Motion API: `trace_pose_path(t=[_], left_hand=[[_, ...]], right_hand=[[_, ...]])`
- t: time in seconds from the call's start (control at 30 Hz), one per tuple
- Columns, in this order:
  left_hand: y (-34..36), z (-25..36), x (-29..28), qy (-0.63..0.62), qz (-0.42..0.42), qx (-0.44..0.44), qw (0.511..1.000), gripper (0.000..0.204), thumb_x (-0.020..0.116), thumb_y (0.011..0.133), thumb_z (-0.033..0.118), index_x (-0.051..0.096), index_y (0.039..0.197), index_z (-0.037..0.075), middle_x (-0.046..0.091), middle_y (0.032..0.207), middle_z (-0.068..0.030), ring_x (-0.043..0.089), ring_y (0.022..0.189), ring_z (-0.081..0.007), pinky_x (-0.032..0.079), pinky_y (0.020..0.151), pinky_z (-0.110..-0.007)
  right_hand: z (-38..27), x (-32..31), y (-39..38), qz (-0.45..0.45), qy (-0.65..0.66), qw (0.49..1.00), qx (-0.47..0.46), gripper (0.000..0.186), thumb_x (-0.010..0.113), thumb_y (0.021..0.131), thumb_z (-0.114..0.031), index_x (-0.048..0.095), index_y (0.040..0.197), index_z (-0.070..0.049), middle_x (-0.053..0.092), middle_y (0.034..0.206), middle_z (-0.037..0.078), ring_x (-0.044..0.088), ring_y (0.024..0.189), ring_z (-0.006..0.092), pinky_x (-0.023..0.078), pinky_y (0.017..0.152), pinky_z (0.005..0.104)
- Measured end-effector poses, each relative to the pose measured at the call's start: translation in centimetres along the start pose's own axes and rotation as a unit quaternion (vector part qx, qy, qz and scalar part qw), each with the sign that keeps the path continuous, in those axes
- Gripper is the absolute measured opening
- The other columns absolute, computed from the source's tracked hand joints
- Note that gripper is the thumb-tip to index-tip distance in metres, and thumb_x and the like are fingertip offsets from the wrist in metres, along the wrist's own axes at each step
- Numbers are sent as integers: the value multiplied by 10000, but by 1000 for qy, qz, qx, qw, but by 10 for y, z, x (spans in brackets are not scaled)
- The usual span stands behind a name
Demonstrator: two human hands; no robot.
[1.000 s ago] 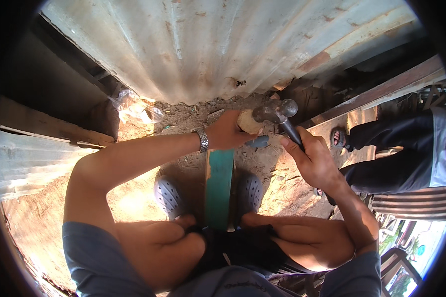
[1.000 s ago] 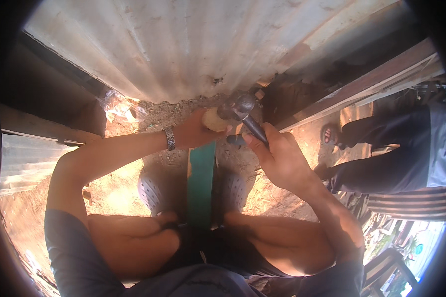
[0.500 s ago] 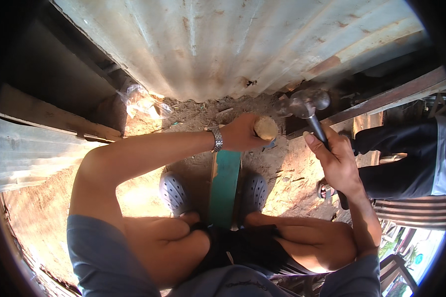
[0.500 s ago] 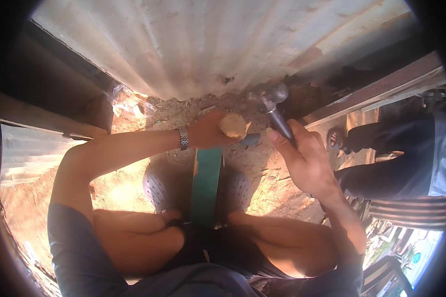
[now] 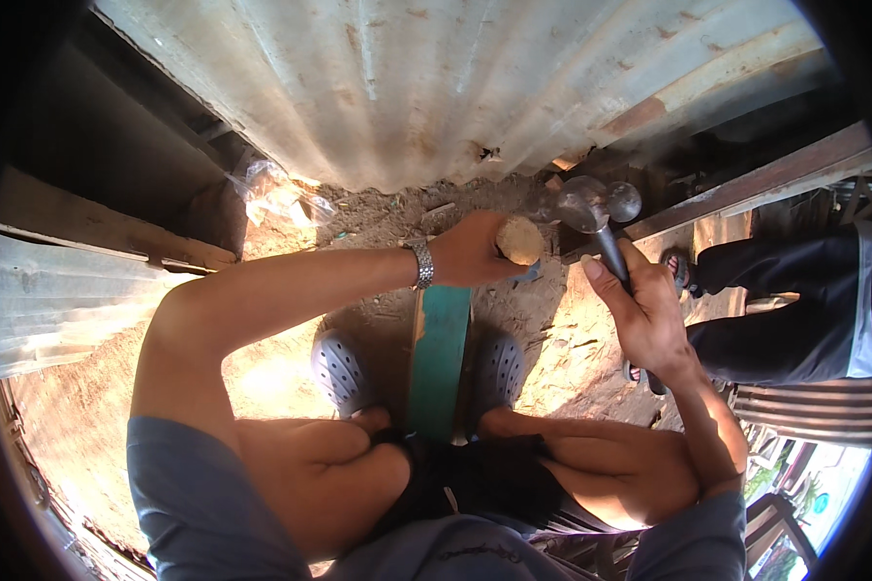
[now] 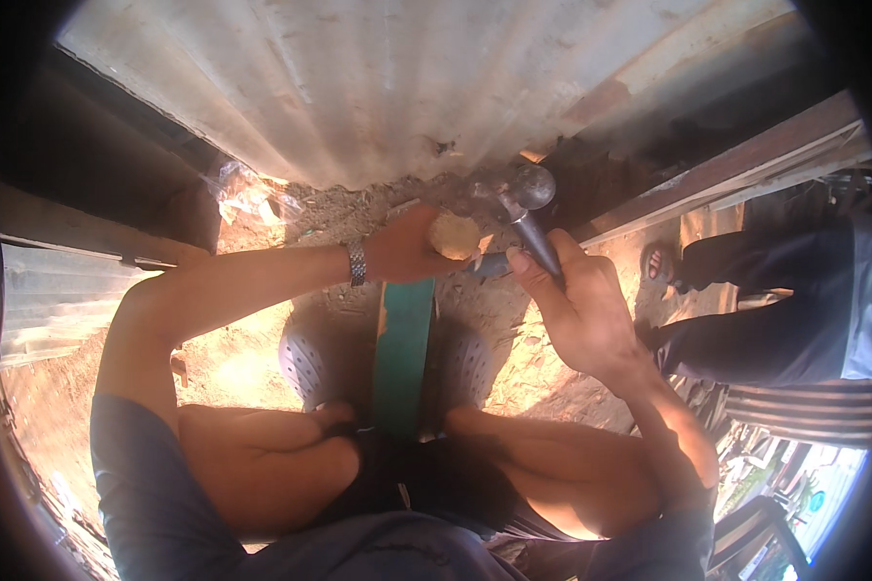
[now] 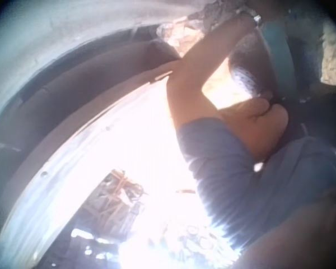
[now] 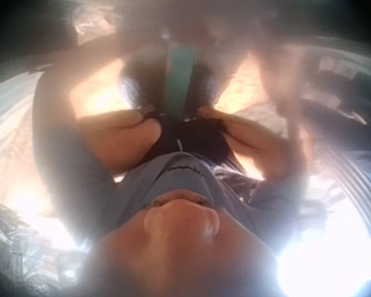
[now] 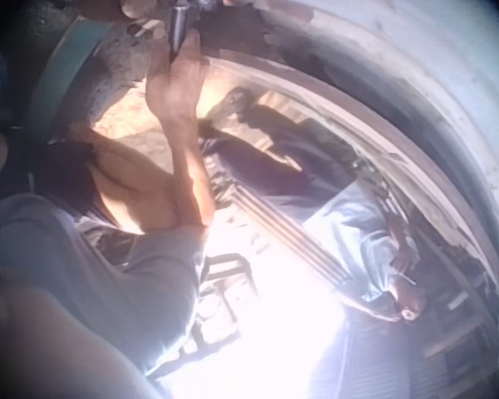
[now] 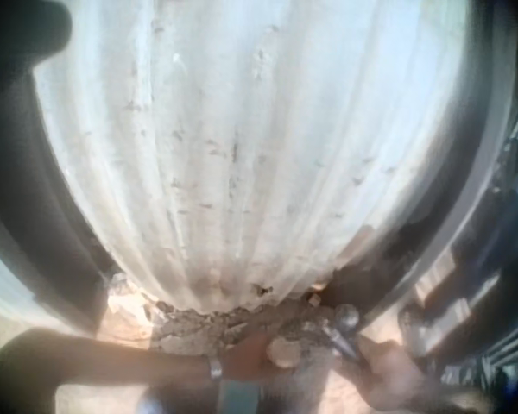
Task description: The person uses a hammer and chisel to carve a groove into a piece of wood. They repeatedly strike the chisel to deepen the cut along the wood's length.
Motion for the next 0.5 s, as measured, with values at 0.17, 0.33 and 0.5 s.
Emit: trace_pose_path(t=[0.17,0.33,0.5], left_hand=[[7,-13,3,-71,43,-12,996,331,791,897,253,682,1093,9,761,940,-121,729,850,-187,583,772,-359],[5,-9,3,-91,-23,-57,994,240,766,942,290,686,1060,97,688,880,-7,633,793,-96,535,741,-308],[4,-3,0,-51,-10,-78,996,252,773,939,278,671,1065,84,681,883,2,621,797,-75,522,721,-292]], right_hand=[[6,-10,-10,81,49,992,-85,310,582,1068,-262,595,1025,45,514,596,92,465,537,163,380,520,379],[3,8,3,-52,13,998,24,266,593,1036,-217,579,1008,47,567,655,228,557,573,390,413,574,480],[12,3,1,-53,-13,998,37,299,604,1028,-256,588,986,40,572,671,230,562,616,395,419,620,498]])
Point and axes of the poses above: each hand's wrist, its own y-axis towards the middle knuckle, its own x-axis out of the palm, z = x × y, the point moved 3 cm from there along y, towards the middle knuckle
